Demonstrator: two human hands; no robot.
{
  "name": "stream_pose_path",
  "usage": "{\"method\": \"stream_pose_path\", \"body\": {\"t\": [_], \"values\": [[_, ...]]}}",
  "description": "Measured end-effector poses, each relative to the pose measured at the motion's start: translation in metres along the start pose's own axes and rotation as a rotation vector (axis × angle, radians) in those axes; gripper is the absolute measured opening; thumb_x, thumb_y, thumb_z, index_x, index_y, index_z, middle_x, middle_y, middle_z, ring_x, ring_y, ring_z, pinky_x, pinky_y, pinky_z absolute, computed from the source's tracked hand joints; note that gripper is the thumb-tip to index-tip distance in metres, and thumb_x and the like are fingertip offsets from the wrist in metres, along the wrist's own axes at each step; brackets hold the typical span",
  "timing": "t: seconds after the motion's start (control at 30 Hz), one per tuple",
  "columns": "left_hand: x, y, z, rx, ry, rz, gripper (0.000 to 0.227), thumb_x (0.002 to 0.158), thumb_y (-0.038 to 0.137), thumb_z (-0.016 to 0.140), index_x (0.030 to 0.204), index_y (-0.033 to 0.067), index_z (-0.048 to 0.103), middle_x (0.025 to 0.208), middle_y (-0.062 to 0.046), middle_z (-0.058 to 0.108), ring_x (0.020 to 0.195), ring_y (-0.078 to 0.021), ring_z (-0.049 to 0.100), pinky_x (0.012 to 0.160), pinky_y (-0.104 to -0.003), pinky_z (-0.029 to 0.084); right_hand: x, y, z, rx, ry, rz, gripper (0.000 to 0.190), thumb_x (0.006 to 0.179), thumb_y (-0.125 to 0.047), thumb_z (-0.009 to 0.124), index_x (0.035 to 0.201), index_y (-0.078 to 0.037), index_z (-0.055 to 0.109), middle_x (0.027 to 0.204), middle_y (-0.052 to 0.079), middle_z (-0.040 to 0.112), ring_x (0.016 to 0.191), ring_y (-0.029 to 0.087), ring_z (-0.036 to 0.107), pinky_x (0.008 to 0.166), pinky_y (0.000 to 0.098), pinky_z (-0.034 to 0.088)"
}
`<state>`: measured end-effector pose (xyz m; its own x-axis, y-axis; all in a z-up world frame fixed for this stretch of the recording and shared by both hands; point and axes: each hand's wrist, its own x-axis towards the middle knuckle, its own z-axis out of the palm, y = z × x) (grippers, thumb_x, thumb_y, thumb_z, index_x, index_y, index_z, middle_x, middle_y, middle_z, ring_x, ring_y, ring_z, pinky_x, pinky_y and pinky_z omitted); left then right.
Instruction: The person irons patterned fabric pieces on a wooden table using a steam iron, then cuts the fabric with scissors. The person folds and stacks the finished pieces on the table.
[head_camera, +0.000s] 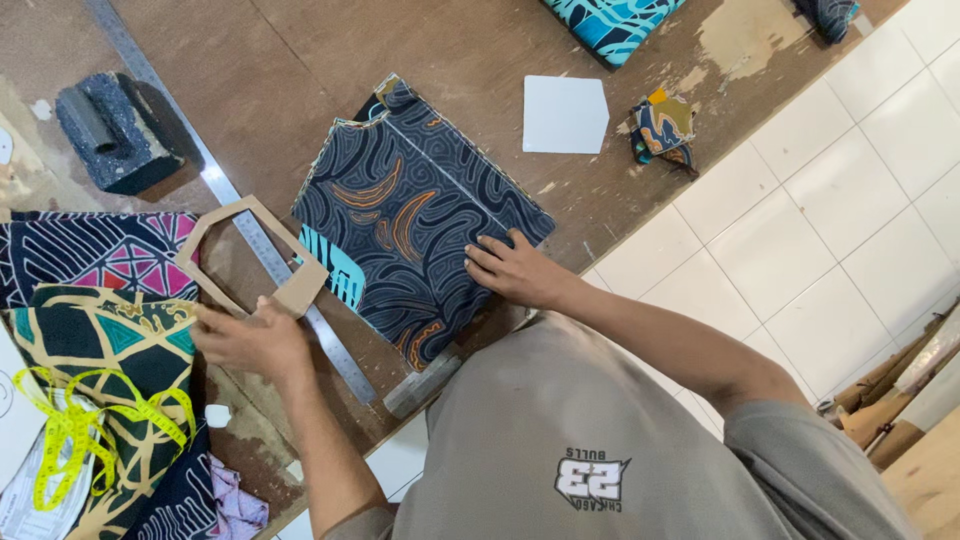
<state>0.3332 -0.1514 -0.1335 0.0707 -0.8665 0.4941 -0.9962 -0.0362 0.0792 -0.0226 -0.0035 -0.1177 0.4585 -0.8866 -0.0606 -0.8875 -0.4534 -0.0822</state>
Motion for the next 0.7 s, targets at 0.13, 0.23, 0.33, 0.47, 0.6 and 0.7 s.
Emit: {"method": "stream_pose_path", "body": {"t": [0.13,0.23,0.33,0.47,0.6,0.7], "values": [[0.002,0.079,-0.001,-0.466,-0.277,0.316,0.052,0.093,0.016,0.078,0.139,-0.0003,0.059,0.146,-0.029,0.052,0.139,-0.0449,0.046,0.116,-0.057,0.036,-0.007,-0.003,0.002,-0.028,0.086,-0.006,0.039,0.095,-0.017,0.056,0.132,-0.006,0.061,0.143,0.014,0.059,0.131,0.031,0.057,0.1,0.0606,0.046],[0.003,0.153,0.009,-0.696,-0.495,0.704,0.043,0.094,0.019,0.072,0.135,0.0068,0.065,0.149,-0.018,0.054,0.142,-0.0422,0.044,0.117,-0.059,0.034,-0.016,-0.007,-0.012,-0.081,0.071,0.004,0.041,0.092,-0.019,0.055,0.129,-0.003,0.064,0.136,0.016,0.064,0.126,0.033,0.061,0.098,0.0595,0.047],[0.004,0.21,0.025,-0.699,-0.694,0.916,0.044,0.097,0.029,0.066,0.138,0.0138,0.063,0.152,-0.011,0.051,0.144,-0.0415,0.04,0.118,-0.062,0.026,-0.034,-0.024,-0.02,-0.005,0.005,0.031,0.043,0.09,-0.022,0.054,0.127,-0.002,0.065,0.133,0.018,0.065,0.123,0.033,0.063,0.094,0.0564,0.048],[0.017,0.256,0.054,-0.606,-0.627,0.943,0.049,0.098,0.037,0.061,0.145,0.0228,0.057,0.159,-0.012,0.04,0.143,-0.0478,0.03,0.115,-0.066,0.017,-0.053,-0.021,-0.014,0.193,-0.065,0.102,0.043,0.09,-0.022,0.055,0.127,-0.003,0.066,0.132,0.016,0.067,0.123,0.032,0.063,0.091,0.0518,0.049],[0.04,0.278,0.082,-0.48,-0.599,0.645,0.055,0.098,0.04,0.063,0.146,0.017,0.053,0.157,-0.018,0.036,0.141,-0.0511,0.029,0.112,-0.067,0.018,-0.052,-0.021,0.0,0.239,-0.074,0.145,0.04,0.089,-0.021,0.056,0.125,-0.007,0.068,0.133,0.013,0.068,0.125,0.031,0.064,0.09,0.0506,0.048],[0.049,0.262,0.09,-0.538,-0.586,0.528,0.058,0.097,0.033,0.066,0.15,0.0137,0.051,0.152,-0.021,0.045,0.138,-0.0463,0.038,0.114,-0.064,0.026,-0.051,-0.021,0.003,0.318,-0.127,0.183,0.042,0.085,-0.024,0.06,0.123,-0.007,0.068,0.133,0.012,0.067,0.126,0.03,0.063,0.086,0.0488,0.048]]}}
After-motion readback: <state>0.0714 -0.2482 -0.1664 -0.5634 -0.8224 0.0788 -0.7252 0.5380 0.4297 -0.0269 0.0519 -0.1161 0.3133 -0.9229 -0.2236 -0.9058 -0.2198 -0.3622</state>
